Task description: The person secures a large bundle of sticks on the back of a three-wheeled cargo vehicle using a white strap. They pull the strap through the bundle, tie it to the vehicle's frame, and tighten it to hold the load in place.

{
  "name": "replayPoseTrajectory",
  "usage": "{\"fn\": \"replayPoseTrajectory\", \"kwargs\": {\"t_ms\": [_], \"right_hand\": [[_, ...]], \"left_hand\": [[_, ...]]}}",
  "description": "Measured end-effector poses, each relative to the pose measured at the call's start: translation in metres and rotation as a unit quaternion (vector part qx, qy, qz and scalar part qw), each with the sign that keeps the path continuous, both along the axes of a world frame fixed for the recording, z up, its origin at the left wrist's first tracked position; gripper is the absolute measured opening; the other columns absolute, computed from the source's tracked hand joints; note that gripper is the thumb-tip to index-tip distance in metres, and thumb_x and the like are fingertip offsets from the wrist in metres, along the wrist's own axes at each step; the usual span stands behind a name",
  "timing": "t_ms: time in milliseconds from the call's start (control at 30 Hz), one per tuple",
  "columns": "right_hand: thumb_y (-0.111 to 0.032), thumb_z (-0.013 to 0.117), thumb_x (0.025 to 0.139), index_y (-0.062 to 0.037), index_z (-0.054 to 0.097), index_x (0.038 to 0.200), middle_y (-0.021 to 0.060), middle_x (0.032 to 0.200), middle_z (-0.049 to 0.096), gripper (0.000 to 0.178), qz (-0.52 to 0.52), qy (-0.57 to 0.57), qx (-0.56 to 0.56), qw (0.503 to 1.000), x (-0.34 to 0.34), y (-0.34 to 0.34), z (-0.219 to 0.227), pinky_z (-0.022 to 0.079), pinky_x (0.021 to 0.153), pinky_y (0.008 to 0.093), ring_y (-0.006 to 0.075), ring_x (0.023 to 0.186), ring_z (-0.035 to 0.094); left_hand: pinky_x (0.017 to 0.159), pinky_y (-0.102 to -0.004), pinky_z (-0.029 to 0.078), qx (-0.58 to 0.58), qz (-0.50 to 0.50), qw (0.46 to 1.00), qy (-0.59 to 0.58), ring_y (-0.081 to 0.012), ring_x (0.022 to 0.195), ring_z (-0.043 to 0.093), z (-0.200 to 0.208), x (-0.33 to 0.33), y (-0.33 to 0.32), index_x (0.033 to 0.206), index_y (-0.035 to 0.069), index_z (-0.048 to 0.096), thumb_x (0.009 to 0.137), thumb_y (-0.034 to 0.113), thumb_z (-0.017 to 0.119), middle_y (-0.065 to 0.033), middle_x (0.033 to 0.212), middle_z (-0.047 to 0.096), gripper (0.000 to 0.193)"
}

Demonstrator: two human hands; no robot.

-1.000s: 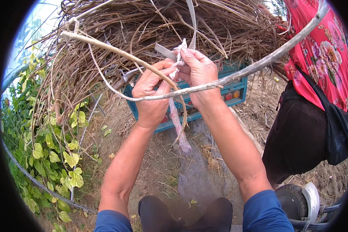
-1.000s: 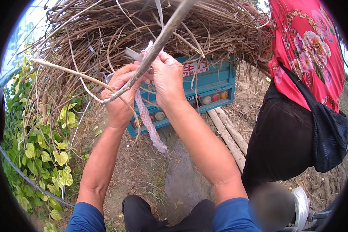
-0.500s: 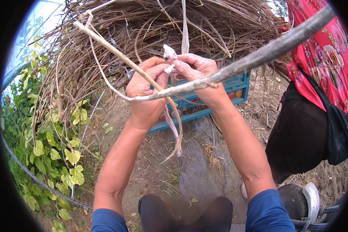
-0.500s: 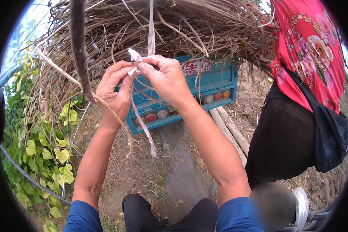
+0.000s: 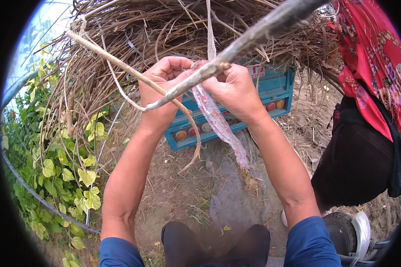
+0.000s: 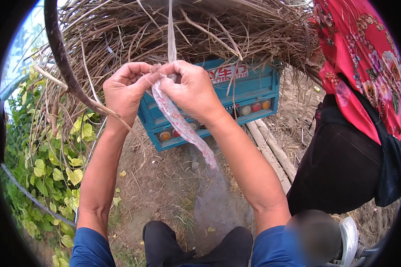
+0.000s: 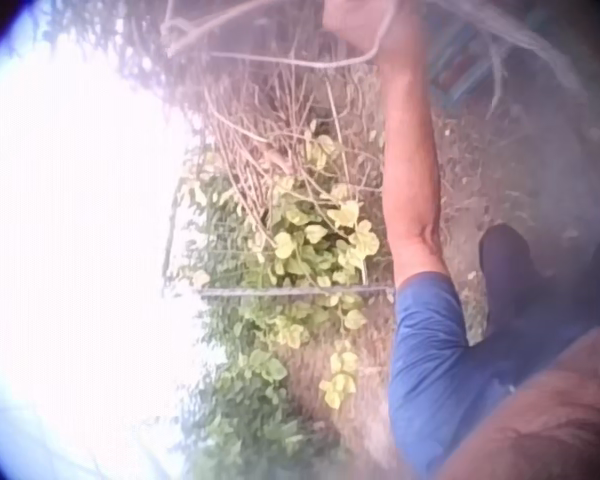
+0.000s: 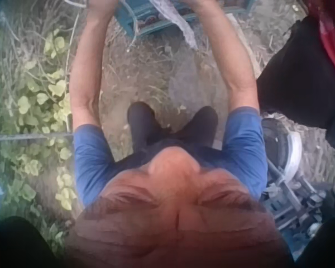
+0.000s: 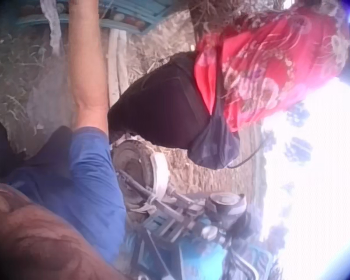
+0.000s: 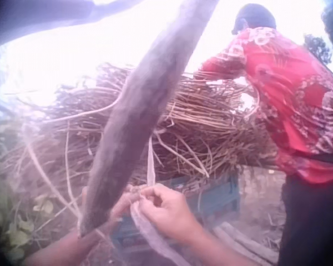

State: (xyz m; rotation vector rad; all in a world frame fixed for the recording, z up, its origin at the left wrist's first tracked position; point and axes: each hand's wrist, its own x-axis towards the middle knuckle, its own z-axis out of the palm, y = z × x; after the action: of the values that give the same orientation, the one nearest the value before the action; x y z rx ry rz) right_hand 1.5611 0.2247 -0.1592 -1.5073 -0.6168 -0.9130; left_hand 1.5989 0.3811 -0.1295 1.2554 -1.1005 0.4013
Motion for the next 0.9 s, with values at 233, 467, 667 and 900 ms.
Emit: {"fn": "replayPoseTrajectory", "kwargs": {"t_ms": [233, 467, 667, 900], "right_hand": [[-0.005, 0.07, 0.079, -0.0051, 0.068, 0.093, 0.0126, 0.1, 0.069, 0.014, -0.271, -0.251, -0.057, 0.927, 0.019, 0.009, -0.013, 0.056, 0.068, 0.0319, 0.026, 0.077, 0.069], [-0.008, 0.071, 0.082, -0.0039, 0.067, 0.094, 0.0121, 0.095, 0.067, 0.013, -0.24, -0.253, -0.08, 0.934, 0.022, 0.006, -0.013, 0.055, 0.064, 0.0352, 0.0292, 0.077, 0.069], [-0.007, 0.066, 0.086, 0.0009, 0.063, 0.094, 0.0143, 0.097, 0.065, 0.012, -0.159, -0.164, -0.098, 0.969, 0.018, 0.0, -0.012, 0.053, 0.074, 0.0359, 0.0298, 0.084, 0.066], [-0.008, 0.062, 0.093, 0.0037, 0.062, 0.102, 0.0091, 0.102, 0.066, 0.015, 0.078, -0.062, -0.029, 0.995, 0.009, -0.009, -0.012, 0.051, 0.084, 0.029, 0.0142, 0.095, 0.062]], "left_hand": [[0.068, -0.0239, 0.054, 0.02, -0.081, 0.982, 0.167, -0.012, 0.074, 0.065, 0.0, 0.017, 0.005, 0.1, -0.002, 0.068, 0.086, 0.006, 0.074, -0.0069, 0.088, 0.07, 0.018], [0.073, -0.0239, 0.055, 0.105, -0.039, 0.989, 0.099, -0.0114, 0.08, 0.066, 0.003, 0.018, 0.018, 0.103, -0.002, 0.07, 0.084, 0.005, 0.075, -0.0073, 0.094, 0.071, 0.02], [0.07, -0.0228, 0.054, 0.079, -0.004, 0.997, 0.027, -0.0086, 0.078, 0.064, -0.002, 0.006, 0.012, 0.102, -0.003, 0.069, 0.085, 0.002, 0.073, -0.005, 0.091, 0.07, 0.018], [0.06, -0.0189, 0.046, 0.151, 0.054, 0.987, -0.015, -0.0042, 0.069, 0.057, 0.001, 0.002, 0.016, 0.1, 0.0, 0.069, 0.089, 0.011, 0.071, -0.0003, 0.081, 0.066, 0.016]]}}
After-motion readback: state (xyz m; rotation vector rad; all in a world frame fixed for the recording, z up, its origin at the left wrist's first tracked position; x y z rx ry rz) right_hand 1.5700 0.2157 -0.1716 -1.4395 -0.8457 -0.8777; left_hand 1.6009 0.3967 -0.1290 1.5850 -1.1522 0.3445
